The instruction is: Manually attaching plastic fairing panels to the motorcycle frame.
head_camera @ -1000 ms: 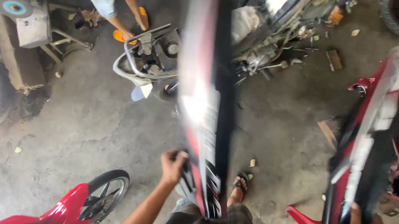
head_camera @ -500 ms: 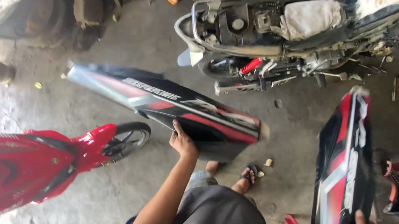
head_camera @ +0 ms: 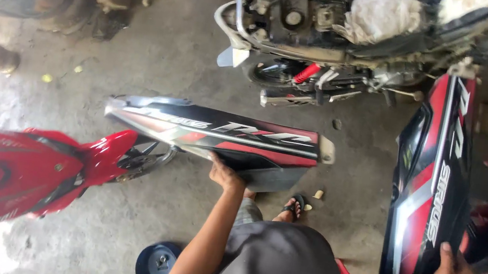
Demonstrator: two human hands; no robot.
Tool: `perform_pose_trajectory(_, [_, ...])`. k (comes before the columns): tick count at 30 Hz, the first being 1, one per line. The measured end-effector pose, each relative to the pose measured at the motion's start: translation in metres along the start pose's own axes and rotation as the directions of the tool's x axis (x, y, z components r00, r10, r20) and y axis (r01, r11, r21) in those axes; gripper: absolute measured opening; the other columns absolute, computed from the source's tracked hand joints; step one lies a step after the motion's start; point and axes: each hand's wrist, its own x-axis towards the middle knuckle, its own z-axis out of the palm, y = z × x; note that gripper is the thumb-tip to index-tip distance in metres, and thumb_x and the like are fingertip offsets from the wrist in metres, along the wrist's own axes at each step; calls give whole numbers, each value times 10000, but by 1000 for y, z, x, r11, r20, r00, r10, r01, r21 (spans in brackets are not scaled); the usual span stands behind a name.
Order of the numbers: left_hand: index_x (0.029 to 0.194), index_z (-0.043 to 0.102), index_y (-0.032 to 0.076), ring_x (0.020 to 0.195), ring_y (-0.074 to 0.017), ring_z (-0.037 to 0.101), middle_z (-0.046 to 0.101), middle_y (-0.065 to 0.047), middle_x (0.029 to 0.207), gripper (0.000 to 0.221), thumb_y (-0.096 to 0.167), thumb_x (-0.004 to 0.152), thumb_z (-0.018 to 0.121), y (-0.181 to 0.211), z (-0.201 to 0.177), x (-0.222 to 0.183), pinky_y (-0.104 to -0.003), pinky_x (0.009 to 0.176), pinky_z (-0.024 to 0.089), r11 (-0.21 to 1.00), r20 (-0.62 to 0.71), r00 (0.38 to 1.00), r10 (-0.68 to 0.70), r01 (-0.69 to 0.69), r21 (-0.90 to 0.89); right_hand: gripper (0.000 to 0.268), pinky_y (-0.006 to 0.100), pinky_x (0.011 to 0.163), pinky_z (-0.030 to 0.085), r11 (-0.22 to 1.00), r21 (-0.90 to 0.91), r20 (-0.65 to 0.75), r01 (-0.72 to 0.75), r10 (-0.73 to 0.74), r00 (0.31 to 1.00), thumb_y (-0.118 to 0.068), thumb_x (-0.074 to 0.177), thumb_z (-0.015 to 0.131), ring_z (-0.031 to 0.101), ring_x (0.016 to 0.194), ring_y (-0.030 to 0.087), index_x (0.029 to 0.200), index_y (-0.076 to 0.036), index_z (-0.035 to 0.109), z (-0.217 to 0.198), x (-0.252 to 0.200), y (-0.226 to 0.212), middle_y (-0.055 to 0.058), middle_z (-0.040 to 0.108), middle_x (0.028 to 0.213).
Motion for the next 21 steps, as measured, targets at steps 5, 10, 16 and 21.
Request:
perform_pose_trajectory(5, [933, 672, -79, 799, -219, 599, 680, -114, 915, 658, 577, 937, 628, -19, -12, 4, -388, 777, 539, 988, -128, 983, -134, 123, -93, 616, 547, 859, 492, 969, -214, 59, 120, -110, 992, -539, 1101, 663, 650, 1015, 516, 1178, 69, 734, 42, 12, 52, 337, 690, 1017])
perform_pose_trajectory(10, [885, 469, -61, 809, -251, 453, 481, -117, 888, 698, 584, 1073, 657, -85, -38, 34, -437, 721, 429, 986, -66, 995, -70, 59, -159, 683, 540, 785, 528, 983, -162, 274, -90, 132, 953, -594, 903, 764, 713, 899, 453, 1087, 63, 739, 132, 30, 113, 305, 748, 959])
perform_pose_trajectory(16, [1081, 650, -89, 891, -247, 639, 677, -123, 1011, 629, 530, 989, 578, -41, -35, 5, -429, 828, 551, 962, 43, 990, -133, 140, -235, 717, 528, 751, 546, 849, -317, 274, -424, 510, 816, -538, 761, 890, 729, 871, 452, 901, 153, 758, 198, 29, 125, 346, 759, 952])
perform_pose_trajectory(21, [1104, 641, -108, 896, -241, 639, 675, -143, 1004, 674, 552, 1028, 530, -64, -19, 36, -415, 818, 550, 996, 85, 996, -22, 29, -80, 712, 556, 729, 558, 781, -346, 201, -519, 603, 772, -515, 719, 896, 745, 857, 453, 901, 159, 758, 203, 48, 130, 318, 749, 960])
